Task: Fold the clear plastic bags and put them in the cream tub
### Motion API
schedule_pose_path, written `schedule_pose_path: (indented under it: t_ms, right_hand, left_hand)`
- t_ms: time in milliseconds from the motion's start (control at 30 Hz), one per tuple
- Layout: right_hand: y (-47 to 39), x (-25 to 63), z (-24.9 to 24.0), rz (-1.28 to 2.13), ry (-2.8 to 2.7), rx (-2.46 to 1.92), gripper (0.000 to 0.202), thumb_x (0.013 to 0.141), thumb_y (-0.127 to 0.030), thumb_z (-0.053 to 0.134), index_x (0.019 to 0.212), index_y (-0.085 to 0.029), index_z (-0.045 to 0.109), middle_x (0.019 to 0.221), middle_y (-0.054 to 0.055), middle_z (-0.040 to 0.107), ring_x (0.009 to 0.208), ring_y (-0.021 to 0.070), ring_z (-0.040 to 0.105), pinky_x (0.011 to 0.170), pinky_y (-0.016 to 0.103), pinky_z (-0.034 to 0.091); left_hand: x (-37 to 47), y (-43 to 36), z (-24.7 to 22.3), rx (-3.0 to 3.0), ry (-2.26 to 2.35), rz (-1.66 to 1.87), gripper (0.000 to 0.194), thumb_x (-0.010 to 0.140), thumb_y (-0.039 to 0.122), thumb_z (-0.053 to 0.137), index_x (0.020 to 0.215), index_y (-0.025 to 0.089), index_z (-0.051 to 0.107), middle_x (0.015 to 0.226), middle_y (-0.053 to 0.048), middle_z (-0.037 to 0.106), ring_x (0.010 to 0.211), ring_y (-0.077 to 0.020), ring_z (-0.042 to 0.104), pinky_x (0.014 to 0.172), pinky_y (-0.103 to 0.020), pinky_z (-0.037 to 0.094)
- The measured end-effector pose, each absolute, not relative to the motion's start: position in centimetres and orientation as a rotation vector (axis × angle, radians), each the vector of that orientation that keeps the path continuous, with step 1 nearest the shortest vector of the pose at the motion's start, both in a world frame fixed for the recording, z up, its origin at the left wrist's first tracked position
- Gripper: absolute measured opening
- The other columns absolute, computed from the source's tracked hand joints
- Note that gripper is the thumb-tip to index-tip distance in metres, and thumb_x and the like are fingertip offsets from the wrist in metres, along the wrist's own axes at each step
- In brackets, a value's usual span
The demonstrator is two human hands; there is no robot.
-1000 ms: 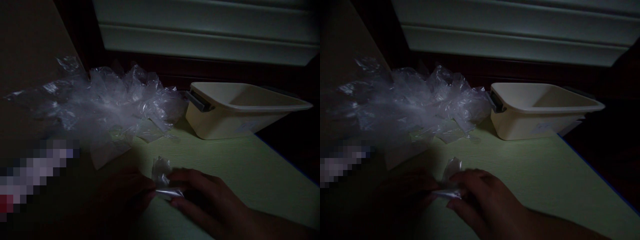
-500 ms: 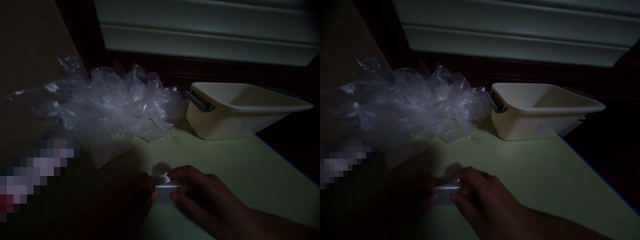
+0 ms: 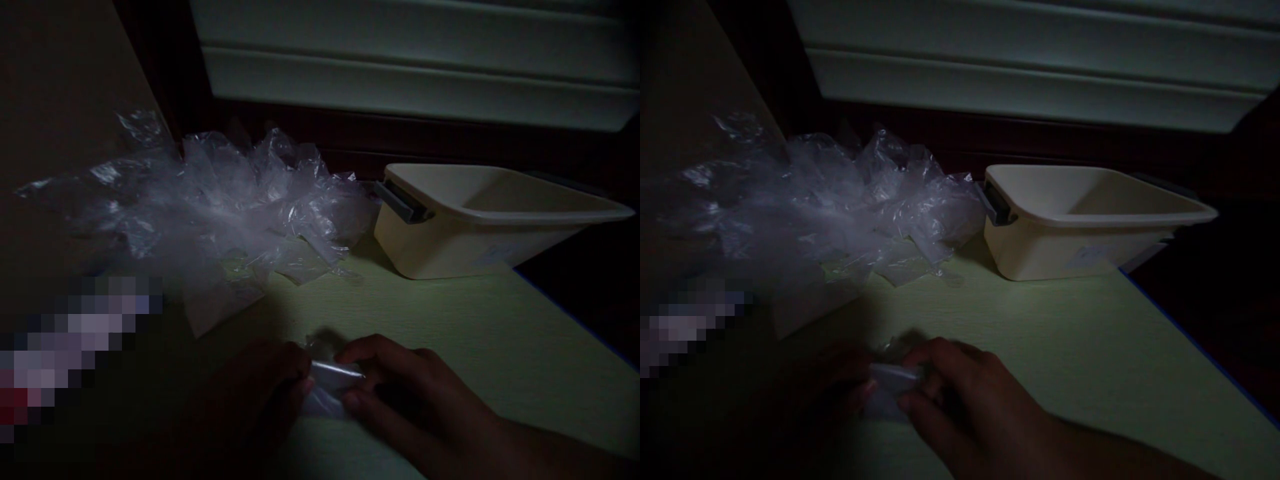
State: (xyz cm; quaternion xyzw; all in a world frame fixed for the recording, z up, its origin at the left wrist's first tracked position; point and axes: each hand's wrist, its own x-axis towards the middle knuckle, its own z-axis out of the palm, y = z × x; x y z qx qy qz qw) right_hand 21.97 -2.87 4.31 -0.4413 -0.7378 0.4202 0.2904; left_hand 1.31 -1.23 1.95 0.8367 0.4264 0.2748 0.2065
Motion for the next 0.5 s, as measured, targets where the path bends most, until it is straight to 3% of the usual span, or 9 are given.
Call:
schedule_pose_path:
  t_ms: [233,333,433,500]
  right_hand:
    - [-2.95,22.39,4.04,0.925,-2.023,-1.122,0.018,0.087,-0.016,0.053,0.105,-0.018,0.057,0.085,0.003,0.069,0.072,0.0133,0.064,0.060,0.021,0.050]
    - [-2.99,22.46,3.99,0.728,-2.076,-1.070,0.019,0.087,-0.013,0.055,0.105,-0.020,0.055,0.095,0.004,0.069,0.084,0.0140,0.065,0.068,0.021,0.052]
    - [-2.73,22.28,3.78,0.551,-2.151,-1.017,0.008,0.092,-0.016,0.051,0.097,-0.020,0.056,0.086,0.003,0.069,0.076,0.0138,0.064,0.064,0.022,0.051]
    - [-2.44,22.16,3.56,0.470,-2.194,-0.961,0.012,0.095,-0.018,0.047,0.090,-0.018,0.058,0.079,0.003,0.068,0.071,0.0144,0.063,0.062,0.023,0.051]
  left_hand:
    - [1.10,-1.44,1.80,2.356,1.147,0.872,0.013,0.089,0.025,0.044,0.090,0.029,0.056,0.084,0.005,0.065,0.071,-0.0142,0.063,0.061,-0.019,0.051]
    - [1.05,-1.72,1.71,2.344,1.227,0.883,0.033,0.088,0.021,0.044,0.118,0.034,0.050,0.090,0.005,0.067,0.073,-0.0144,0.066,0.063,-0.019,0.054]
    - [1.13,-1.72,1.77,2.397,1.232,0.881,0.045,0.087,0.019,0.043,0.130,0.032,0.039,0.083,0.005,0.067,0.068,-0.0135,0.065,0.065,-0.020,0.054]
    - [1.22,-1.60,1.81,2.433,1.203,0.862,0.045,0.088,0.020,0.043,0.131,0.032,0.036,0.077,0.007,0.065,0.065,-0.0129,0.064,0.065,-0.020,0.054]
